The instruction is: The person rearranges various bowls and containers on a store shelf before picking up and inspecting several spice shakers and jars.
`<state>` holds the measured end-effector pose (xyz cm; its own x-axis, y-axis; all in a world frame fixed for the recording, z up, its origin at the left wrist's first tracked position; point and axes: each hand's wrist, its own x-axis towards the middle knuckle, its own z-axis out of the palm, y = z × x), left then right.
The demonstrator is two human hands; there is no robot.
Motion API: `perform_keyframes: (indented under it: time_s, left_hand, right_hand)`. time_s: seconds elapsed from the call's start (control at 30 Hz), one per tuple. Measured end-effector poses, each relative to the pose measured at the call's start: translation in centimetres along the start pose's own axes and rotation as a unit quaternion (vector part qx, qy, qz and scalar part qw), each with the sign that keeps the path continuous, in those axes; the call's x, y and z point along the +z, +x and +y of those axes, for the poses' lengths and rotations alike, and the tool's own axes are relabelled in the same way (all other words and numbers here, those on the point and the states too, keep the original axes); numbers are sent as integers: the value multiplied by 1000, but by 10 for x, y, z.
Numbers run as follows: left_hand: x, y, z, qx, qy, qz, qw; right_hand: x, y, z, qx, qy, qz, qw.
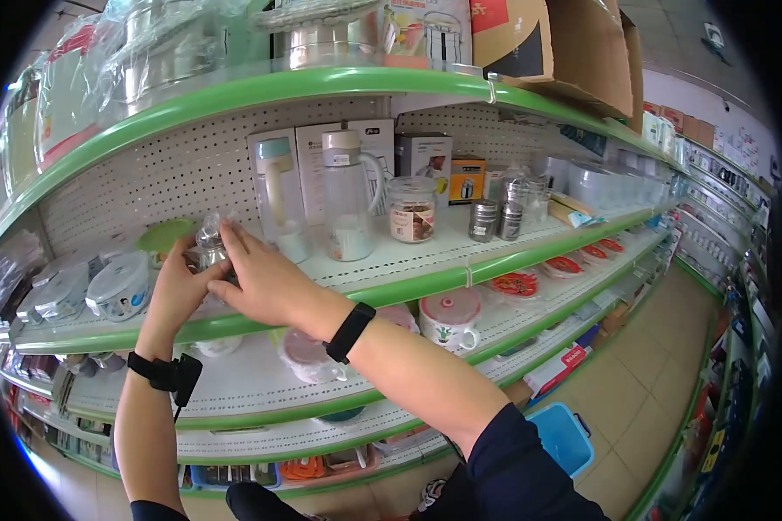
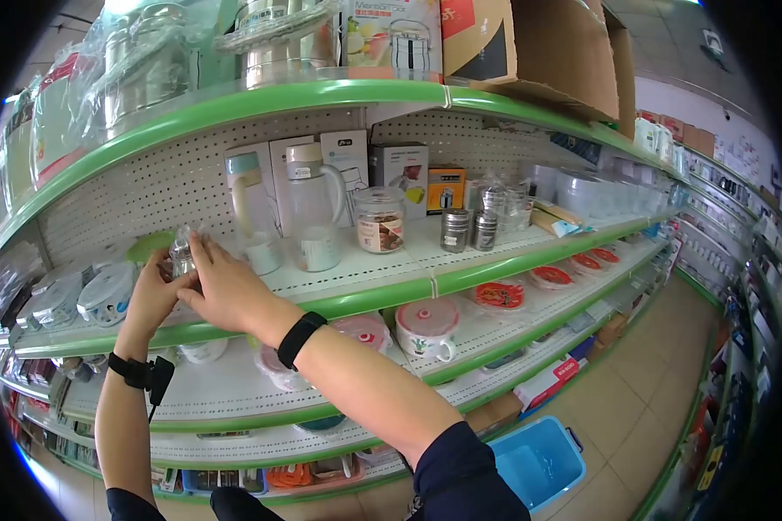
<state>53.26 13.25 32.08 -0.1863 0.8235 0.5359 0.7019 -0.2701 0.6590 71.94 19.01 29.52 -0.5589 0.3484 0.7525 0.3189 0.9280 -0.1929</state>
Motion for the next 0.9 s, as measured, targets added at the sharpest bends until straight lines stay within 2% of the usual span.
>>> perform_keyframes:
  time_s: [0.03, 0.13, 0.23, 0.3, 0.4, 0.5, 0.67, 0.83, 0.87, 0.9]
  left_hand:
    - [1, 1, -1, 0, -22, -13, 1000]
    - [2, 2, -8, -31, 24, -16, 999]
    - [7, -3, -16, -3, -9, -4, 1000]
    - [4, -3, -17, 30, 3, -37, 999]
    - [5, -8, -12, 49, 28, -47, 997]
    - [5, -12, -2, 32, 65, -47, 996]
    - [4, -18, 10, 8, 85, -44, 995]
    - [6, -14, 6, 25, 89, -43, 995]
    - [7, -13, 6, 24, 91, -44, 995]
    - [6, -13, 6, 22, 95, -44, 994]
  right_hand:
    - [-1, 0, 0, 2, 10, -1, 1000]
    - [-3, -1, 1, 2, 27, 7, 1000]
    - [-5, -2, -4, -3, 18, 35, 999]
    - [-10, -5, -8, 2, 14, 57, 998]
    - [-25, -12, -11, -44, -34, 148, 987]
    - [-52, -25, -6, -51, -59, 193, 978]
    - [-99, -50, 31, 9, -166, 225, 960]
    - [-132, -45, 72, 100, -225, 302, 921]
    - [-133, -41, 80, 142, -237, 304, 912]
    - [-137, -38, 86, 197, -204, 255, 925]
